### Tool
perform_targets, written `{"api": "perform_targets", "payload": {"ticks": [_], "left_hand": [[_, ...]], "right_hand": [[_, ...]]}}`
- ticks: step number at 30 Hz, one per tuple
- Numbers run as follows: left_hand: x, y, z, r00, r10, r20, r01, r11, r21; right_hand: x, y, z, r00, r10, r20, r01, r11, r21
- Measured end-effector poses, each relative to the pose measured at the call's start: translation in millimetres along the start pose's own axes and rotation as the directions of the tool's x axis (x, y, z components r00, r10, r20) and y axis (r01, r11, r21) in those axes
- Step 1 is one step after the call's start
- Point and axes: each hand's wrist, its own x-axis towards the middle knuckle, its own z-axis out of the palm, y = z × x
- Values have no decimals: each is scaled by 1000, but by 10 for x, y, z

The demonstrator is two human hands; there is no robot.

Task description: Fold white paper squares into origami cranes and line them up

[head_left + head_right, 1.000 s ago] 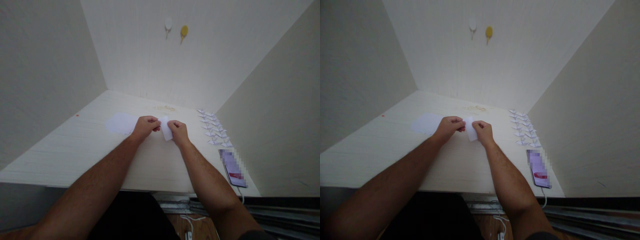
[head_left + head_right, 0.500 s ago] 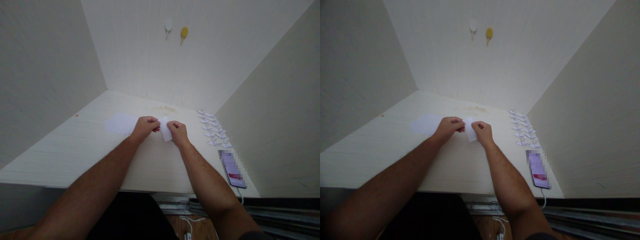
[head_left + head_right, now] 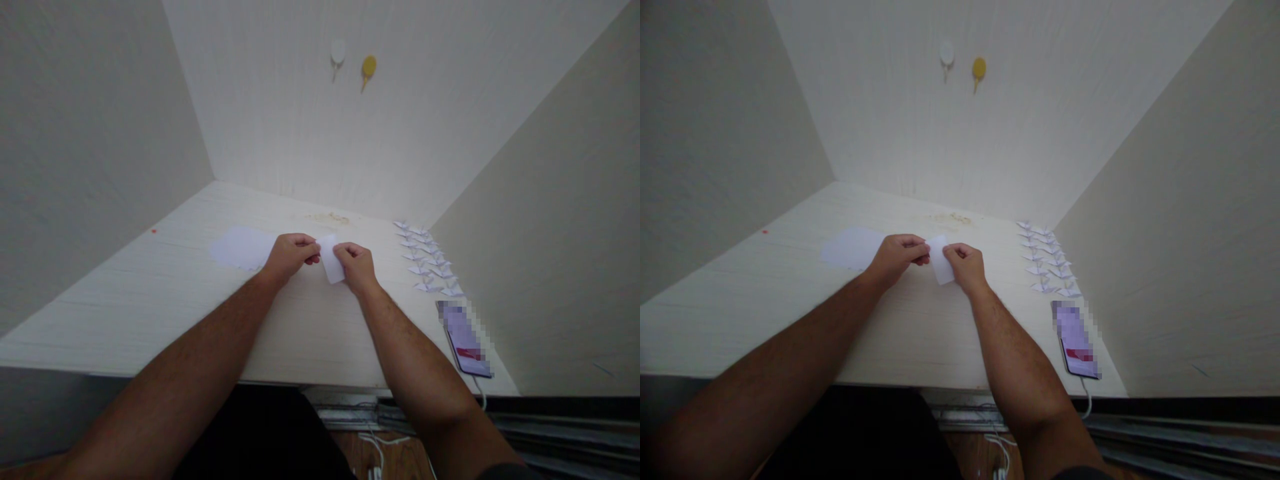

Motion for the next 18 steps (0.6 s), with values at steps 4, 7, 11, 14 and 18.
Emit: {"api": "perform_targets", "payload": {"ticks": [4, 7, 11, 14, 18], "left_hand": [[8, -17, -6, 1000, 0, 2, 0, 1000, 11], [13, -23, -11, 1000, 3, 4, -3, 1000, 15], [-4, -1, 0, 1000, 20, -20, -19, 998, 54], [-32, 27, 20, 999, 37, -6, -36, 993, 113], [-43, 25, 35, 999, 34, 0, -34, 982, 187]], "right_hand": [[1, 0, -4, 1000, 6, 2, -6, 1000, 8], [4, 5, -4, 1000, 9, 6, -9, 1000, 18], [-3, 11, 7, 999, 1, 37, -3, 999, 49], [-18, 9, 19, 995, -9, 97, 5, 999, 44], [-24, 4, 24, 995, -7, 101, 10, 1000, -22]]}}
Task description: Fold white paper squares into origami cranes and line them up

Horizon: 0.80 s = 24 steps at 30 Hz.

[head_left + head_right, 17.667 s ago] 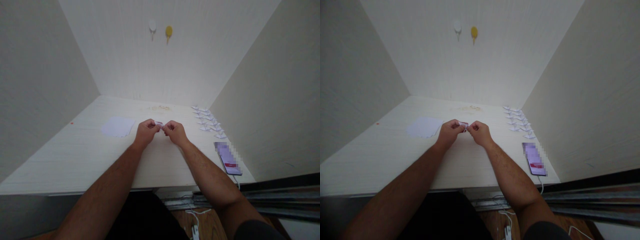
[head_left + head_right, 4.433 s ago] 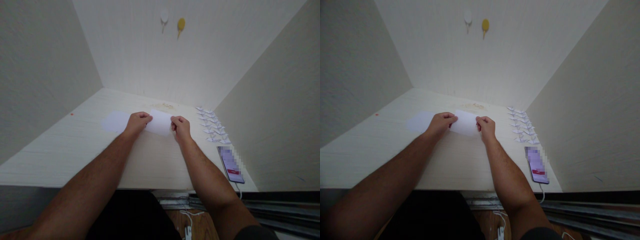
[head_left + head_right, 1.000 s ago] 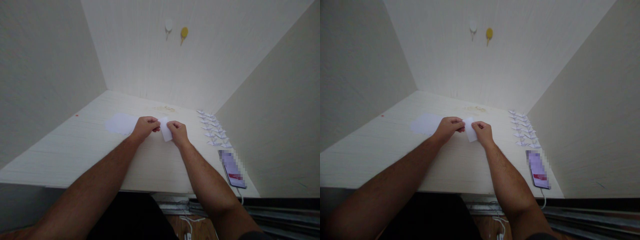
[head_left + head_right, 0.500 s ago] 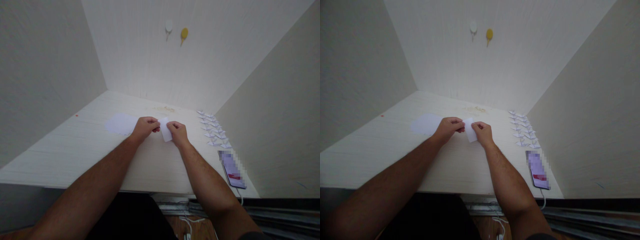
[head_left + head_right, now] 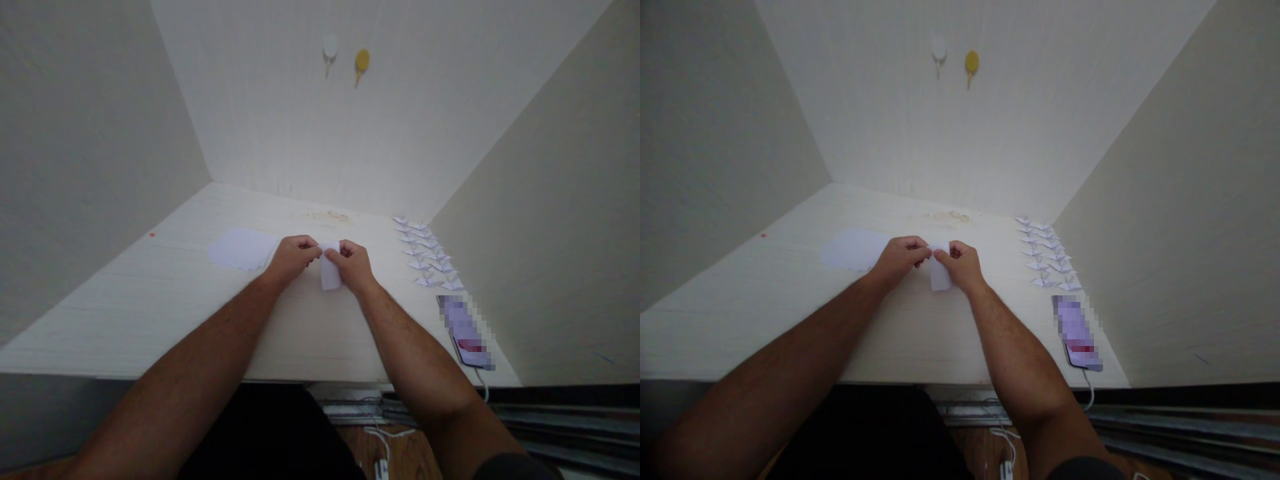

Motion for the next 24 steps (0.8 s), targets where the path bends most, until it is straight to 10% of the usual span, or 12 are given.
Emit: {"api": "perform_targets", "payload": {"ticks": [24], "left_hand": [[14, -43, -14, 999, -40, -9, 40, 998, 58]], "right_hand": [[-25, -32, 11, 995, -27, -93, 31, 999, 35]]}}
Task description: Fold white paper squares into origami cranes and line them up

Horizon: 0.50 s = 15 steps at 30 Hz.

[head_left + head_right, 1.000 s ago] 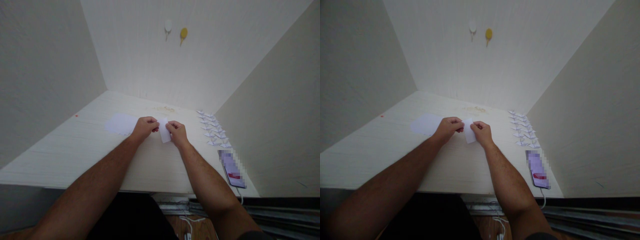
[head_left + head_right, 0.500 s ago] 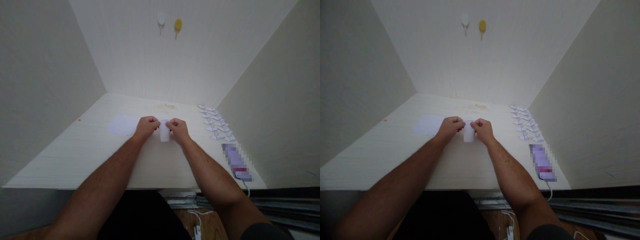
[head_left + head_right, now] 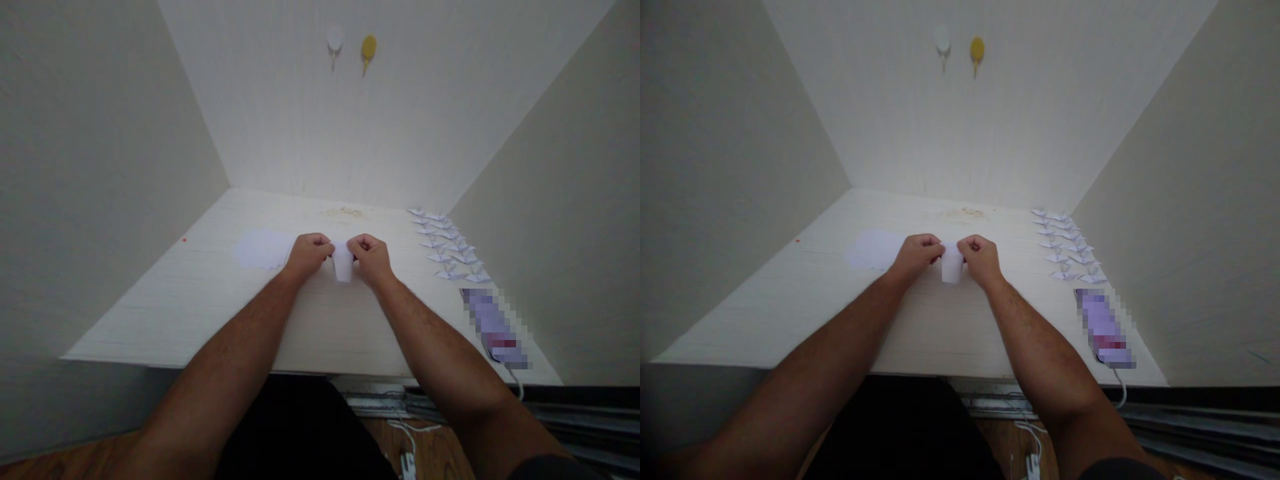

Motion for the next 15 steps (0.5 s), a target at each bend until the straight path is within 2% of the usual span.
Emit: {"api": "perform_targets", "payload": {"ticks": [3, 6, 9, 12, 15], "left_hand": [[13, -20, -3, 998, 7, -60, -7, 1000, -6], [19, -33, 0, 996, 23, -81, -24, 1000, -18], [25, -40, -4, 995, 28, -97, -32, 999, -40], [42, -48, -20, 989, 14, -148, -24, 997, -68], [63, -57, -33, 981, 5, -192, -24, 995, -93]], "right_hand": [[-10, 18, 17, 999, 31, 42, -28, 998, -54], [-16, 9, 27, 999, 32, 14, -30, 992, -126], [-16, -1, 26, 998, 62, -3, -62, 992, -114], [-18, 15, 13, 991, 103, 83, -96, 992, -87], [-20, 37, -1, 982, 110, 153, -90, 988, -128]]}}
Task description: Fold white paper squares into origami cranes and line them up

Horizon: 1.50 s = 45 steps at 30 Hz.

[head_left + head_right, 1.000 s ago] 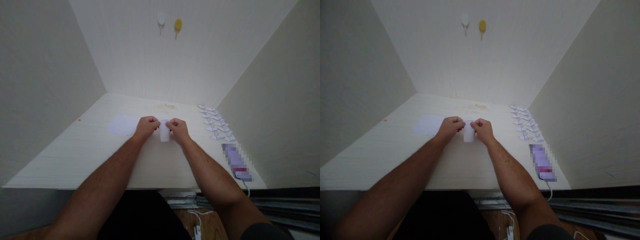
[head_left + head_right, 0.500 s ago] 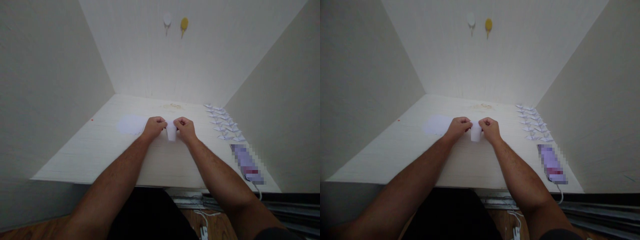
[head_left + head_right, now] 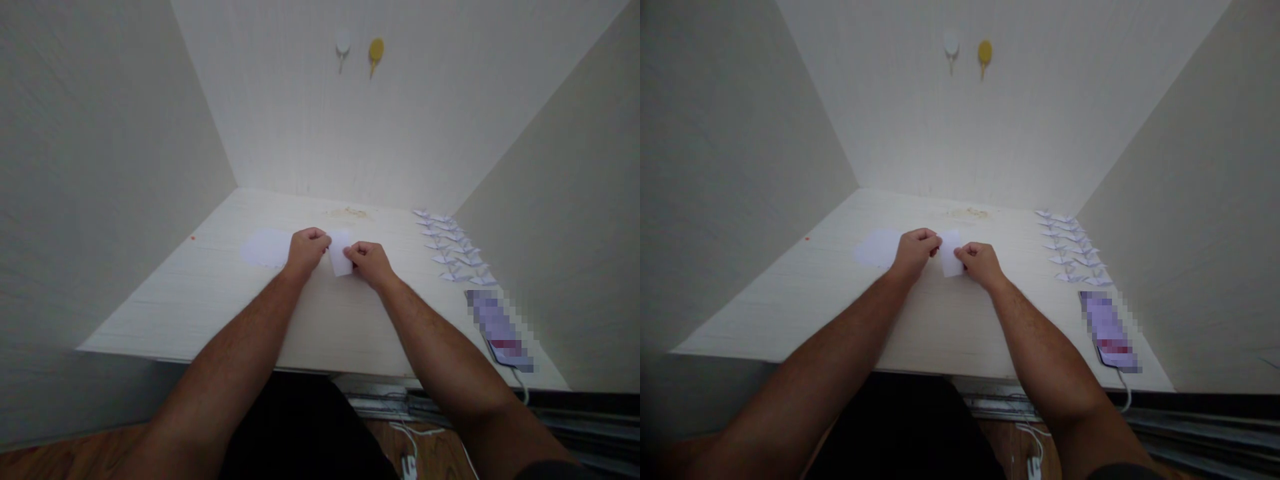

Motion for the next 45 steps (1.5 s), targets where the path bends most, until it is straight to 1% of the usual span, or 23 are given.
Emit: {"api": "perform_targets", "payload": {"ticks": [2, 5, 9, 12, 14, 16, 19, 21, 24, 27, 29, 32, 34, 36, 38, 40, 41, 43, 45], "left_hand": [[8, -7, 2, 1000, -10, -6, 10, 1000, -29], [10, -13, 10, 999, -31, -14, 30, 997, -67], [20, -10, 3, 996, -57, -68, 51, 994, -97], [34, -2, -13, 992, -67, -108, 54, 991, -119], [43, -3, -21, 990, -69, -123, 52, 989, -139], [56, -13, -25, 988, -72, -136, 51, 987, -150], [84, -44, -31, 985, -84, -151, 58, 984, -169], [102, -64, -36, 984, -101, -145, 72, 979, -193], [107, -75, -35, 987, -121, -103, 96, 971, -219], [77, -68, -14, 994, -105, 8, 105, 969, -224], [50, -57, 1, 992, -82, 93, 98, 977, -188], [30, -34, -1, 983, -65, 173, 80, 994, -80], [30, -17, -19, 977, -58, 204, 71, 996, -60], [28, -3, -39, 969, -22, 246, 41, 996, -75], [17, 7, -49, 949, 44, 313, -30, 998, -48], [-1, 13, -45, 920, 90, 381, -109, 994, 27], [-10, 14, -39, 916, 99, 389, -137, 988, 69], [-25, 15, -20, 935, 90, 343, -143, 981, 132], [-35, 16, 1, 956, 89, 280, -138, 977, 161]], "right_hand": [[3, 8, -5, 1000, -11, -10, 11, 999, -35], [14, 12, -7, 999, -29, -26, 29, 999, -29], [17, 3, -2, 999, -34, -4, 34, 999, -4], [3, -23, 0, 1000, -7, 11, 7, 1000, -28], [-7, -41, -5, 1000, 6, 17, -4, 997, -83], [-13, -54, -13, 1000, -8, 21, 11, 986, -166], [-13, -61, -27, 997, -75, 18, 77, 945, -318], [-10, -58, -32, 993, -116, 25, 116, 915, -387], [-6, -44, -29, 991, -130, 18, 127, 913, -387], [2, -24, -23, 988, -154, -24, 141, 949, -283], [10, -13, -28, 980, -187, -64, 170, 962, -215], [17, -7, -48, 970, -218, -103, 193, 958, -212], [10, -11, -56, 972, -221, -83, 196, 951, -241], [-7, -21, -51, 974, -225, -32, 208, 941, -268], [-30, -33, -31, 972, -236, 25, 232, 924, -304], [-49, -43, -6, 970, -237, 56, 242, 908, -343], [-55, -46, 5, 968, -240, 71, 249, 897, -364], [-55, -51, 18, 963, -252, 101, 271, 882, -386], [-45, -61, 21, 963, -251, 102, 271, 878, -395]]}}
